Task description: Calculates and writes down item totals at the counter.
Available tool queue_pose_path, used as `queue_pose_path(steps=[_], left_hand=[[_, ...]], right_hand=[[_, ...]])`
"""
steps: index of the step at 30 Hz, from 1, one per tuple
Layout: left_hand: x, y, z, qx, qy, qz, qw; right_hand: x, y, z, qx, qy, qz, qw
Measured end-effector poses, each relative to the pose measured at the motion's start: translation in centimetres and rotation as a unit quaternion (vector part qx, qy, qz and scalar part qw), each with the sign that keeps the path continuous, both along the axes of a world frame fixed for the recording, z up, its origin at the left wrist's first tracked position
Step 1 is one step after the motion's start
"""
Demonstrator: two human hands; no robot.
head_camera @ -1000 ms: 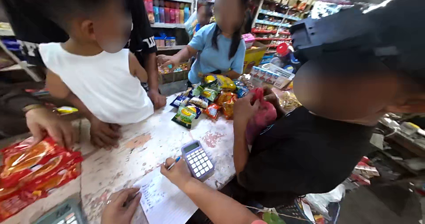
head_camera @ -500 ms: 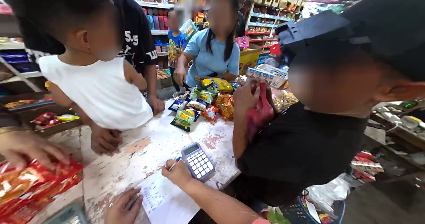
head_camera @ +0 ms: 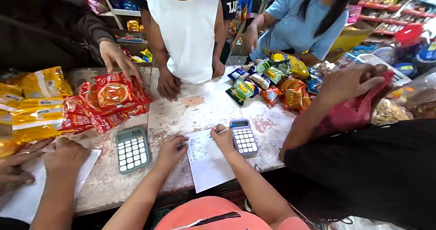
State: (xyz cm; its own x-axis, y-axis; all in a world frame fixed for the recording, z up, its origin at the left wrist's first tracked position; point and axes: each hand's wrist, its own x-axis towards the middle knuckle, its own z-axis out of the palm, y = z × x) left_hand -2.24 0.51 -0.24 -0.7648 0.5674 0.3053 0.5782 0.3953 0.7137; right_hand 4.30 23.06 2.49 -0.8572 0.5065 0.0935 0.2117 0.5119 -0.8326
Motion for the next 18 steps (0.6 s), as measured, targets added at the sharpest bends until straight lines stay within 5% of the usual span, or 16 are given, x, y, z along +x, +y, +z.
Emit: queue_pose_path(steps=[18], left_hand=[[-0.08, 0.0, 0.34, -0.032, -0.01, -0.009, 0.999]], right_hand=[[-0.07, 0.19, -0.59, -0.005, 0.041, 0.008, 0.999]])
